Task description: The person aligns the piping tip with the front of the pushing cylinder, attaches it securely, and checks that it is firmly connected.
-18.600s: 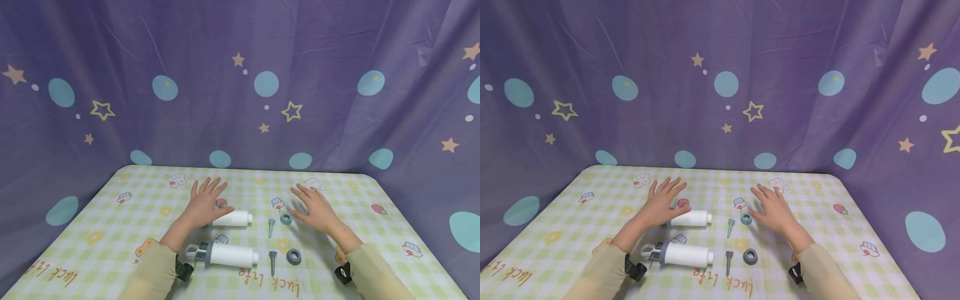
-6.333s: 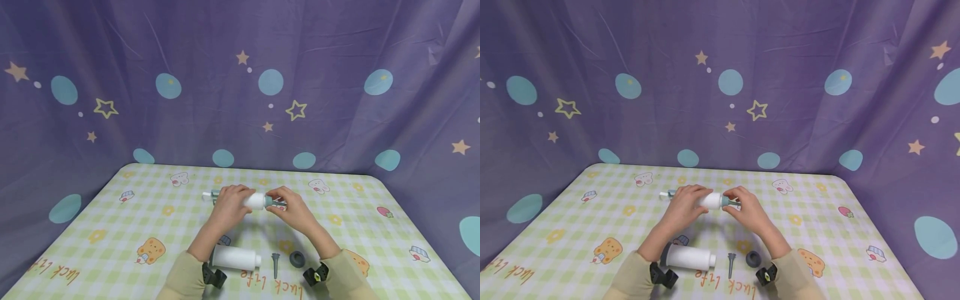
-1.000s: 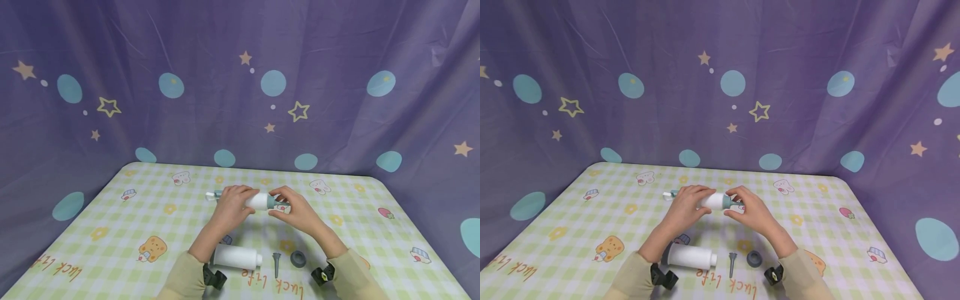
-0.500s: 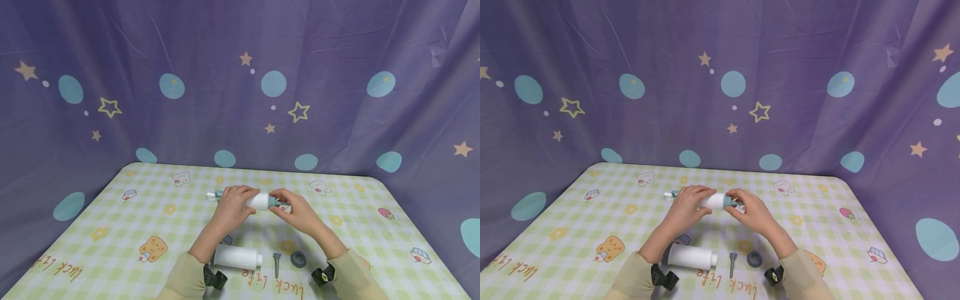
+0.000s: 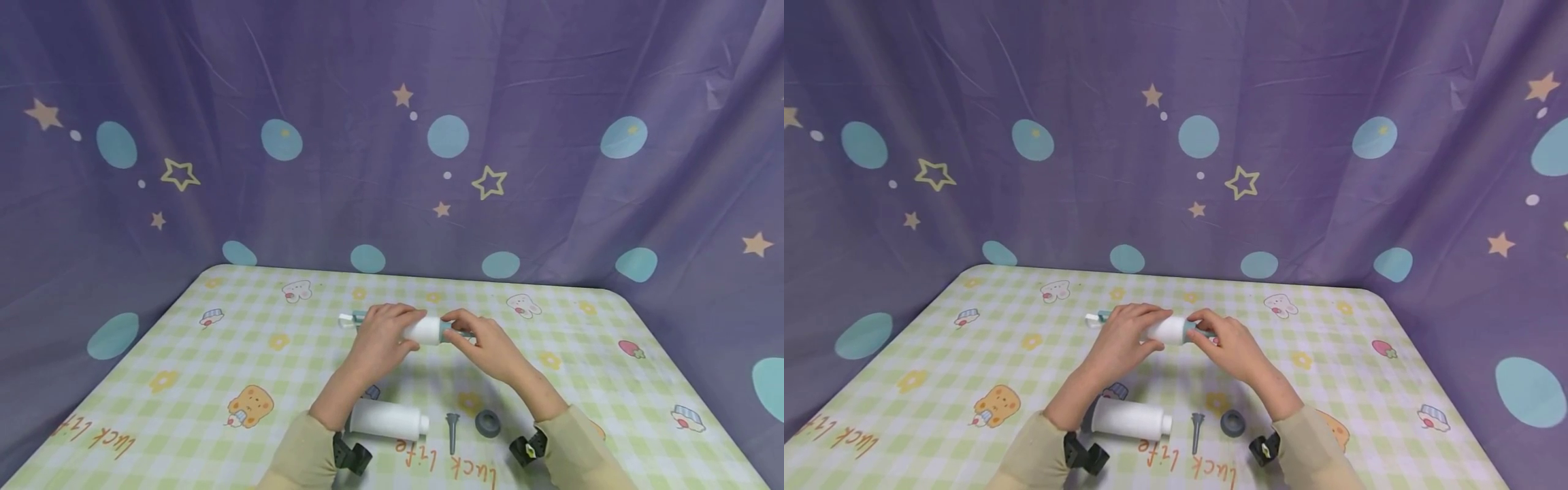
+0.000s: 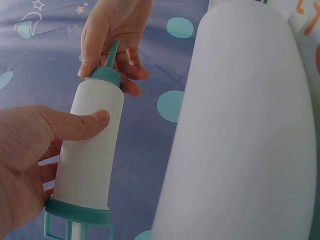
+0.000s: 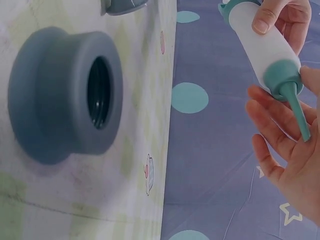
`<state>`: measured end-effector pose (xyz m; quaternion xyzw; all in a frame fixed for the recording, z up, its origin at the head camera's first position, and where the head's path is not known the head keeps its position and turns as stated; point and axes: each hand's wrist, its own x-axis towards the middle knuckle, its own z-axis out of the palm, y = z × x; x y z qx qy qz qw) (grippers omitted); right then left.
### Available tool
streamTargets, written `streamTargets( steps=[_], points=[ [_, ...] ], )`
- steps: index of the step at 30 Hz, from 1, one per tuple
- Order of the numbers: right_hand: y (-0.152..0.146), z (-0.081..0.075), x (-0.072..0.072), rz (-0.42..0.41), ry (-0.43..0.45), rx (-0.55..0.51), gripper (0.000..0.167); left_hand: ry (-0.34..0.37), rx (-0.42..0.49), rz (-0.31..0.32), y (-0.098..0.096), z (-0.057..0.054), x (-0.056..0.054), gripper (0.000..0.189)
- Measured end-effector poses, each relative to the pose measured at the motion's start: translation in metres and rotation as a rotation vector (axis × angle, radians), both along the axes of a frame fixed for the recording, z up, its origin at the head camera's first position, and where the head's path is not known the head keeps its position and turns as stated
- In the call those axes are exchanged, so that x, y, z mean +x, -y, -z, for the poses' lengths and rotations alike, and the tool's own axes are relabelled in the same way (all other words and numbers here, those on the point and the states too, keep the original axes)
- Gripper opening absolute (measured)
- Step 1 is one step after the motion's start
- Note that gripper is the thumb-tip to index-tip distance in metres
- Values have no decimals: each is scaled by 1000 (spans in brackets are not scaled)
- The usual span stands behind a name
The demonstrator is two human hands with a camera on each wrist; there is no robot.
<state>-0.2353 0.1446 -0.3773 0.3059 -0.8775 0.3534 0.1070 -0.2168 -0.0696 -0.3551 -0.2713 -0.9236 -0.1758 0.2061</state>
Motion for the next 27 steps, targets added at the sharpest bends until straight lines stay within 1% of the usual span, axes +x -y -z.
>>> streamTargets(
  steps=[5,9,17,19,23,25,27],
  points=[
    [-1,-1,1,1,-6,-26,31,4,9,-2,1,2,-2,50],
    [-1,-1,1,-6,-49,-24,34,9,14,0,1,3,-3,50],
    [2,1,0,-16,-142,-32,29,3,19,0,0,2,-2,49],
    [3,2,0,-29,-180,-37,28,-6,18,-7,0,3,-1,49],
    [4,3,0,-44,-258,-46,26,-51,16,-26,-2,4,-1,50],
    [5,3,0,-45,-272,-46,25,-79,9,-36,-3,5,0,50],
    [5,3,-1,-45,-263,-47,25,-96,1,-45,-4,5,0,50]
  ],
)
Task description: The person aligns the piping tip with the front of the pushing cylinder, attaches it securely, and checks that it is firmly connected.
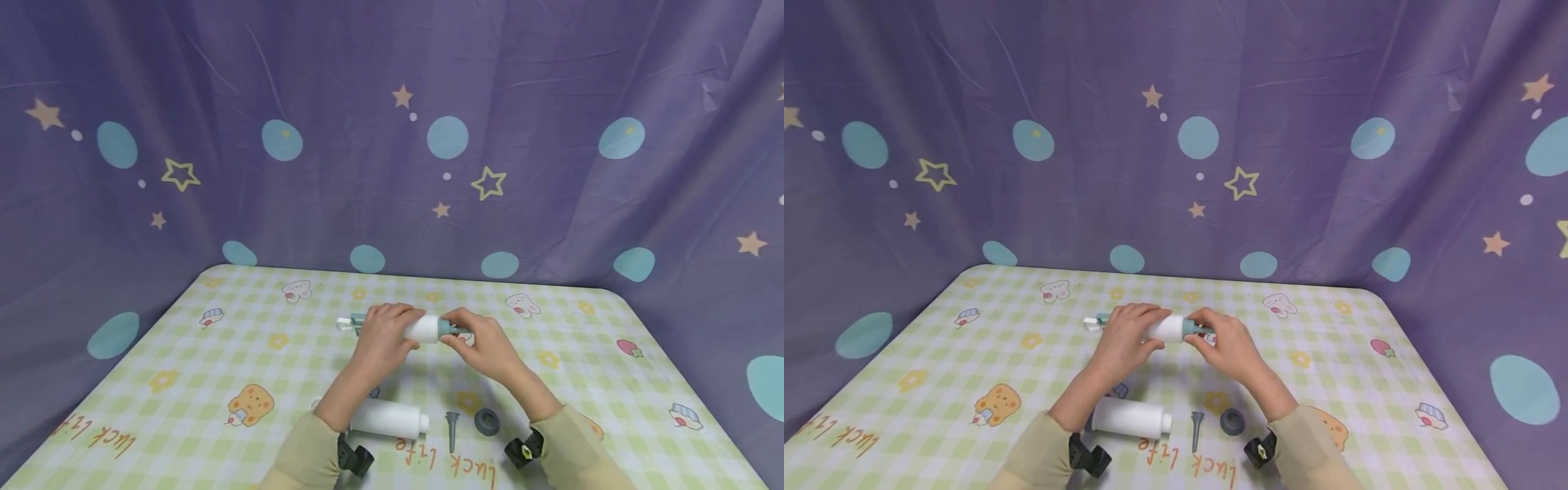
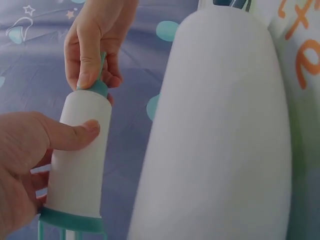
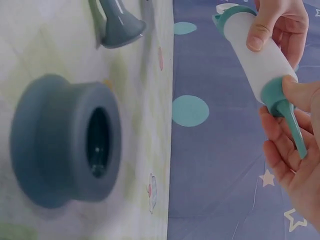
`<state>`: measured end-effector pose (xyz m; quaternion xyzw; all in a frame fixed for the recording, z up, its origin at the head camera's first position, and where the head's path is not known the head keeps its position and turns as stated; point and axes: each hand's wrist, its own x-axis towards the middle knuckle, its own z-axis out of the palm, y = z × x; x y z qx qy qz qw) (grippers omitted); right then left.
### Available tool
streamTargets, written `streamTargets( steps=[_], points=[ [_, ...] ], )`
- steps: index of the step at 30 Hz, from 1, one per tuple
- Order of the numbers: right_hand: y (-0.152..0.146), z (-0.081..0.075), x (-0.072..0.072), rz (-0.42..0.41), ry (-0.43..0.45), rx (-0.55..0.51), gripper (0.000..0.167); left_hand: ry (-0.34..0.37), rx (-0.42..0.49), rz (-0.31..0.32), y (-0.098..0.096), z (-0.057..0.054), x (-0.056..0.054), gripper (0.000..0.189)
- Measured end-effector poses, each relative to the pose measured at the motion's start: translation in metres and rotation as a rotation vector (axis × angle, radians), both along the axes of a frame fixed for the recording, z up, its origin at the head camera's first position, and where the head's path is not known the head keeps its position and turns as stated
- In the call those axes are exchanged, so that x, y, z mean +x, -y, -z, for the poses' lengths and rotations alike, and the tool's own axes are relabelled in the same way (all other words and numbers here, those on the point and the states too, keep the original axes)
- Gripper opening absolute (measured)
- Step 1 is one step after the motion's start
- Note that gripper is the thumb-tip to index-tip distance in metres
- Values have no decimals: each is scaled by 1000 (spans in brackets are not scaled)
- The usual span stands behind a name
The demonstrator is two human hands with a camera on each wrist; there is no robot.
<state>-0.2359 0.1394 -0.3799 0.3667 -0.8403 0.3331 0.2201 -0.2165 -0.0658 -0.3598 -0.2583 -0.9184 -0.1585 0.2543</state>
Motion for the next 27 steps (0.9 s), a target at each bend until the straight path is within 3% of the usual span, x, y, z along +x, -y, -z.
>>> streamTargets(
  steps=[5,11,16,27],
  points=[
    [-1,-3,-2,22,125,1,26,25,-30,-18,-3,-2,-1,49],
    [-6,0,-5,70,317,61,31,192,-53,-4,-4,-1,-7,48],
    [-8,3,-11,63,328,126,30,278,-58,-3,-6,6,-13,48],
    [-6,18,-25,50,343,242,28,370,-123,-17,-10,24,-24,45]
  ],
)
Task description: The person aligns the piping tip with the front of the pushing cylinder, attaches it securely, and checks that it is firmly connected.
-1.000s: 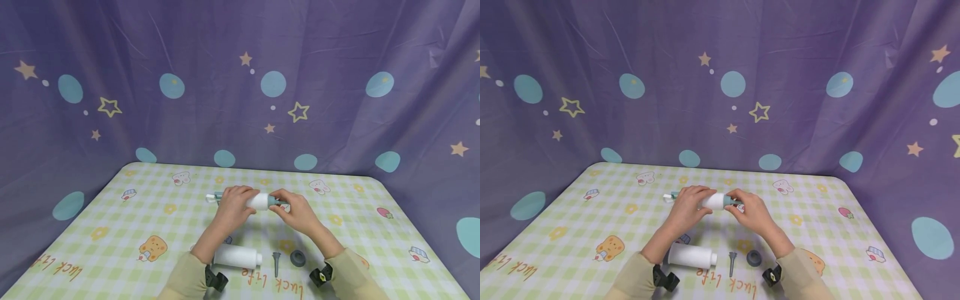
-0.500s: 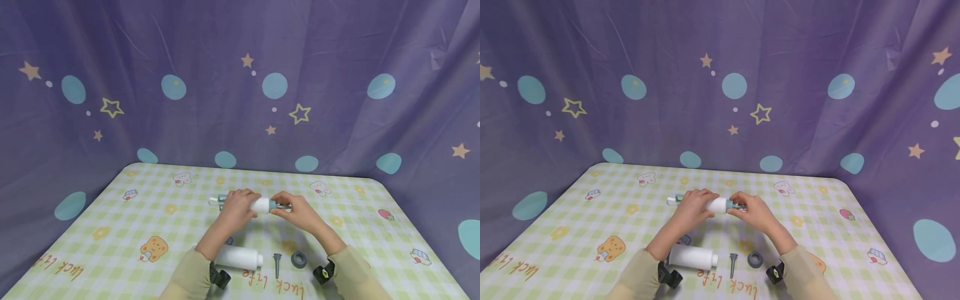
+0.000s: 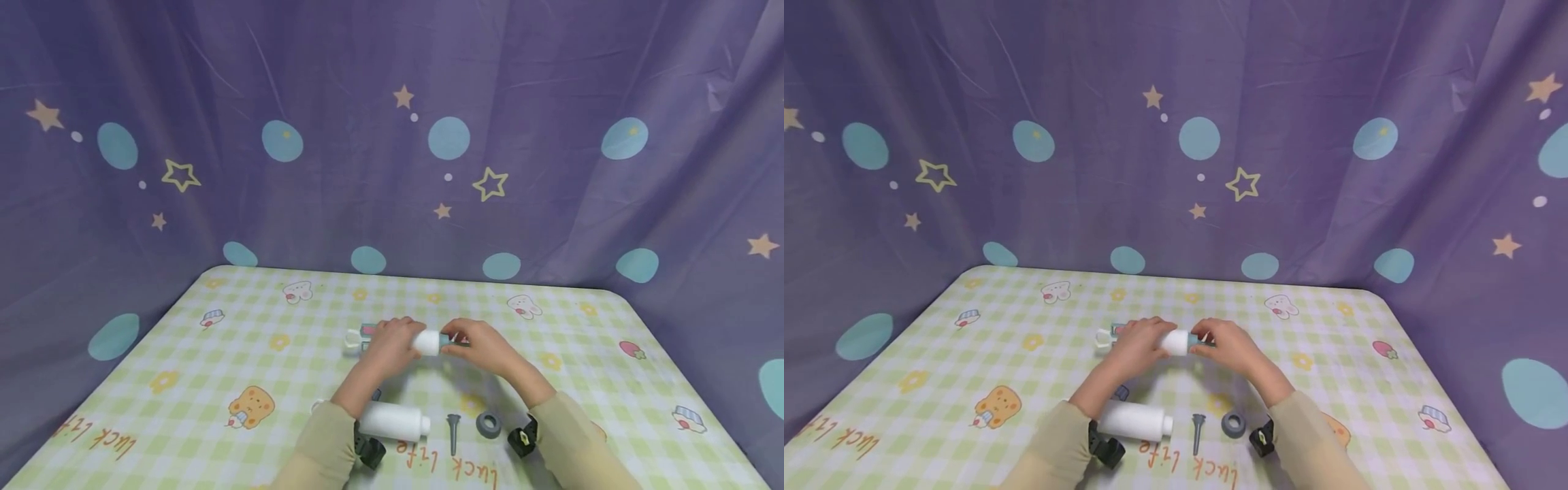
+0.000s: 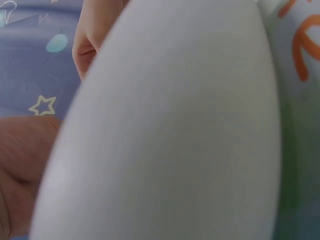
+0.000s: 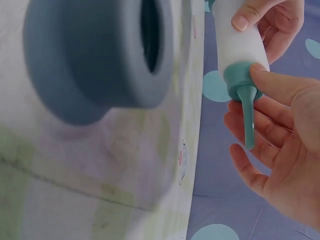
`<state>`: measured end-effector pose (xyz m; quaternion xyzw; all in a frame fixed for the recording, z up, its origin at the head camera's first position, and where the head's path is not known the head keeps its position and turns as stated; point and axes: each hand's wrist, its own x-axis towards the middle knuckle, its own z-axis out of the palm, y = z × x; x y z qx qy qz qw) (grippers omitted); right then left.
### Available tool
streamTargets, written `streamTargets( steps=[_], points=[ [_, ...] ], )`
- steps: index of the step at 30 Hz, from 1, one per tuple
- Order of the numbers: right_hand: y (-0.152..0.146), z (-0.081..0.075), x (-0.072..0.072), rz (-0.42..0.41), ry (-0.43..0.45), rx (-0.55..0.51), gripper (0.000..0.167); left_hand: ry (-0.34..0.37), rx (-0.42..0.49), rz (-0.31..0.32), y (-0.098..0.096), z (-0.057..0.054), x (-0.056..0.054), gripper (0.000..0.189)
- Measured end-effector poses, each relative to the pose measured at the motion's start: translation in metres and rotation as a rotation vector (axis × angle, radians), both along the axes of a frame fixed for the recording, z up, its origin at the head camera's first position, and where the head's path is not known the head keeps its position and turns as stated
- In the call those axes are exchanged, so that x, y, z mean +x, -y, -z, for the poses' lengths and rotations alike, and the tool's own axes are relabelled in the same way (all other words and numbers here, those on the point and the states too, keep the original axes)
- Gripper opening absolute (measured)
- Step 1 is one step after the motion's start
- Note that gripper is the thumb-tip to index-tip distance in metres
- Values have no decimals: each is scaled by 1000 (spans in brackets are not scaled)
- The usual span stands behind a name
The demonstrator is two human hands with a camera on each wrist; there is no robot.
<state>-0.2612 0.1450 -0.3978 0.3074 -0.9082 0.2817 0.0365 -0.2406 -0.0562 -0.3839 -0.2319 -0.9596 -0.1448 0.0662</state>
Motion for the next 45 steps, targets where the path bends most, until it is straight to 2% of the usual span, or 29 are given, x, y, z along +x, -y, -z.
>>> streamTargets(
  steps=[11,19,27,31,37,42,45],
  points=[
    [4,8,-2,11,73,72,24,44,-88,-29,-5,14,-3,44],
    [7,14,-2,36,136,74,24,26,-120,-29,-7,18,-1,40],
    [-2,12,2,70,75,67,29,-22,-78,-5,-6,15,1,39],
    [-11,10,6,107,23,81,30,-60,-65,4,-6,13,5,36],
    [-23,4,16,107,-51,90,24,-71,-37,11,-8,5,15,31],
    [-30,2,26,106,-38,116,22,-123,-66,21,-11,0,22,26],
    [-34,1,33,97,-2,135,21,-117,-68,43,-13,-1,27,24]
  ],
)
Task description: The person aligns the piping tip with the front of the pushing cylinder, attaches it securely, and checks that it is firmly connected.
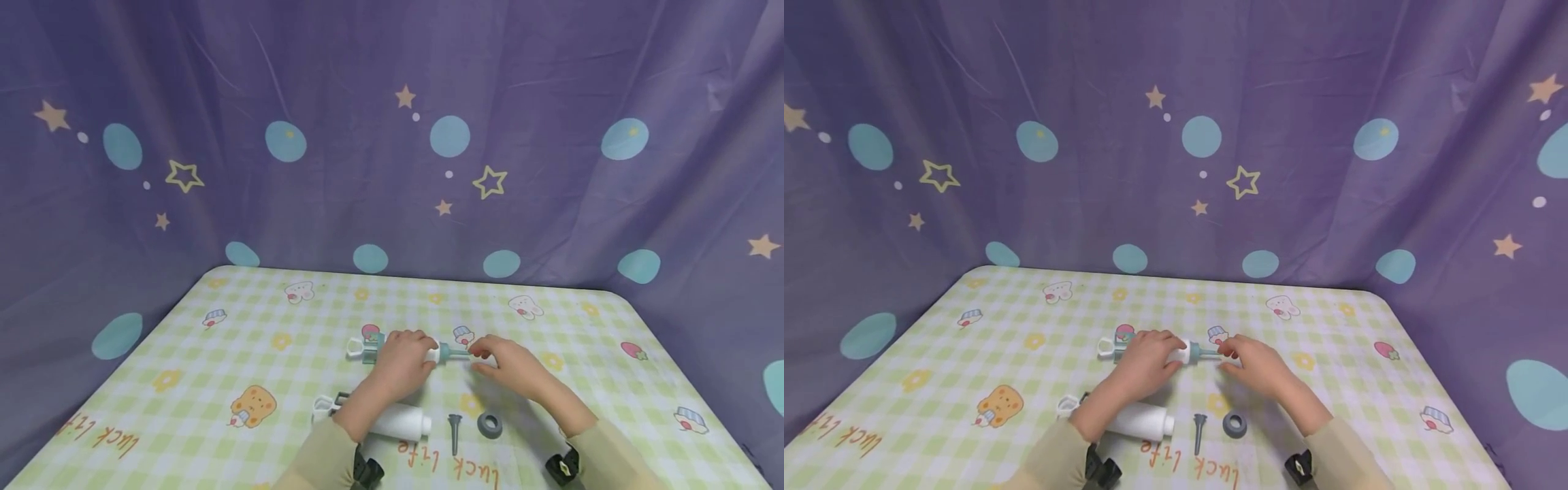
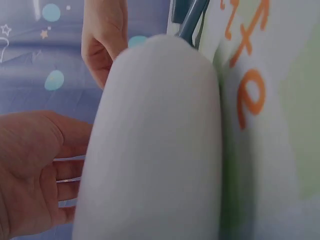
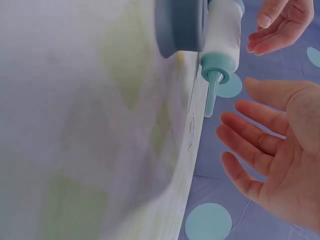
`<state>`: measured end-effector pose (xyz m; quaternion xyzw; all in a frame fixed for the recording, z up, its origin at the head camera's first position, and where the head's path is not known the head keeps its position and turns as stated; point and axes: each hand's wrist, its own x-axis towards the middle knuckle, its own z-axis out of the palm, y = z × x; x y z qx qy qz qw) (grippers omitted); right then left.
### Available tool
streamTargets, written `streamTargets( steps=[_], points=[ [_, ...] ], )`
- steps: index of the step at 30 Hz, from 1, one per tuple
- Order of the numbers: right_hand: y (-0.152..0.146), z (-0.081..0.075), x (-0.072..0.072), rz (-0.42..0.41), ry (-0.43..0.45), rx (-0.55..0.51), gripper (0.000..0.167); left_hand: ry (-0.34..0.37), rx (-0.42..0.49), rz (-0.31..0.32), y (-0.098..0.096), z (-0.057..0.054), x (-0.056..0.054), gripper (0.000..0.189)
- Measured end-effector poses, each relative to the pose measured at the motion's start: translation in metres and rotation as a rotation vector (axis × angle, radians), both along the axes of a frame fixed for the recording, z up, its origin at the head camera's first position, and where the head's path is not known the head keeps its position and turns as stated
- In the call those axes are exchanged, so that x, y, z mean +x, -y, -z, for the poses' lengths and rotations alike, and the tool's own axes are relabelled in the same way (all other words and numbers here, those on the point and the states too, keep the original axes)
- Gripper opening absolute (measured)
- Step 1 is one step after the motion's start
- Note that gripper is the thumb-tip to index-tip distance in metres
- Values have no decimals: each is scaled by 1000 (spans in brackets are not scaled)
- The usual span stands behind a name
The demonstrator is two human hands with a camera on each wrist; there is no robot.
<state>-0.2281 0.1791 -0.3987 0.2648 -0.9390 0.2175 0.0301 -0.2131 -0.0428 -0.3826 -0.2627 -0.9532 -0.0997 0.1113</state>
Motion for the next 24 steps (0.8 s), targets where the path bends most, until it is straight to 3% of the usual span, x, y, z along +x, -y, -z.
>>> streamTargets(
  steps=[8,14,20,24],
  points=[
    [-9,0,13,-84,131,21,26,82,-77,99,-6,4,10,23],
    [-12,0,21,-125,208,24,34,150,-85,159,-8,8,14,23],
    [-15,3,27,-155,267,28,36,147,-144,257,-13,13,20,24],
    [-15,5,31,-195,314,23,38,205,-165,293,-15,13,23,25]
  ],
)
